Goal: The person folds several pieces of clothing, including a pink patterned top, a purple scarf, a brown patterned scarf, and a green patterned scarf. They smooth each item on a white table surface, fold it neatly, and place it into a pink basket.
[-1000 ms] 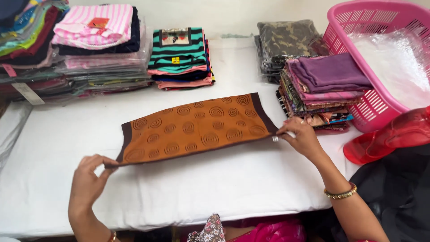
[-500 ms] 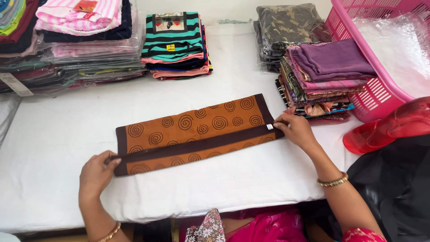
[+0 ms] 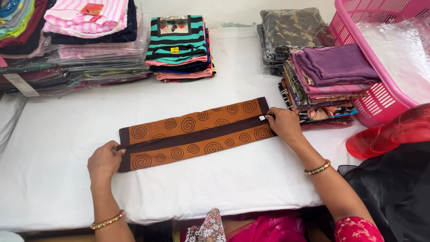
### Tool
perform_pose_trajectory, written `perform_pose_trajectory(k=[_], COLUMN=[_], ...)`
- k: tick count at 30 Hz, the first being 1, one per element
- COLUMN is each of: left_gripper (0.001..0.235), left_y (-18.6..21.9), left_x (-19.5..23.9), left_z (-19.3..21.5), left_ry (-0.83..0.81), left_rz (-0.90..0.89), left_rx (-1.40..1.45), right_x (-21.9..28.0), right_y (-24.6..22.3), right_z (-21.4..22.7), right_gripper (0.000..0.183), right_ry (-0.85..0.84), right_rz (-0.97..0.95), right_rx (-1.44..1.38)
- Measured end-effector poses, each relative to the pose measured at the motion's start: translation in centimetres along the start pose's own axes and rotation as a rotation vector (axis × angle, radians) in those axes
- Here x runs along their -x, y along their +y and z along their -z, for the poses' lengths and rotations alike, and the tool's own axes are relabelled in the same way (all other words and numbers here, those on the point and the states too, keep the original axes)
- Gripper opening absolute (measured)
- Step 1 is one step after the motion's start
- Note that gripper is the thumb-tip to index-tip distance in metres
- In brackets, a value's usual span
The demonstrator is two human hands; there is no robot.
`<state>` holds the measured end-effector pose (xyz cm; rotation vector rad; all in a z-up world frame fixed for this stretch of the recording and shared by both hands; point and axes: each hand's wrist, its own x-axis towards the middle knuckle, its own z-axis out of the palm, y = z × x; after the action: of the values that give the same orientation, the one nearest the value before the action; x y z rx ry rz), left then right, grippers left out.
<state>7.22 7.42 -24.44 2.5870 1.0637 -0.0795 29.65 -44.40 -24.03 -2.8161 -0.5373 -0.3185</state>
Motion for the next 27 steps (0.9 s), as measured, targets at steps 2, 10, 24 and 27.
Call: perform_pose_trajectory(k=[2, 10, 24, 27], left_gripper=[0.018, 0.02, 0.022, 0.022], left_y=[0.1, 1.4, 0.8, 1.1], left_x=[-0.2, -0.1, -3.4, -3.4], left_z=[-0.1, -1.0, -1.5, -1.3], left_ry=[0.022, 0.094, 0.149, 0.138], left_rz=[0.003, -0.011, -0.019, -0.005], left_rx=[-0.016, -0.044, -0.084, -0.09], right_x=[-0.3, -1.0, -4.4, -4.6], right_y=[0.7, 0.4, 0.7, 0.8], right_z=[-1.2, -2.0, -3.3, -3.6], right_gripper=[0.015, 0.014, 0.018, 0.019], right_ry=[0.059, 0.097, 0.036, 0.03], right_rz=[0.036, 0.023, -0.036, -0.069], right_rx=[-0.092, 0.021, 0.007, -0.023])
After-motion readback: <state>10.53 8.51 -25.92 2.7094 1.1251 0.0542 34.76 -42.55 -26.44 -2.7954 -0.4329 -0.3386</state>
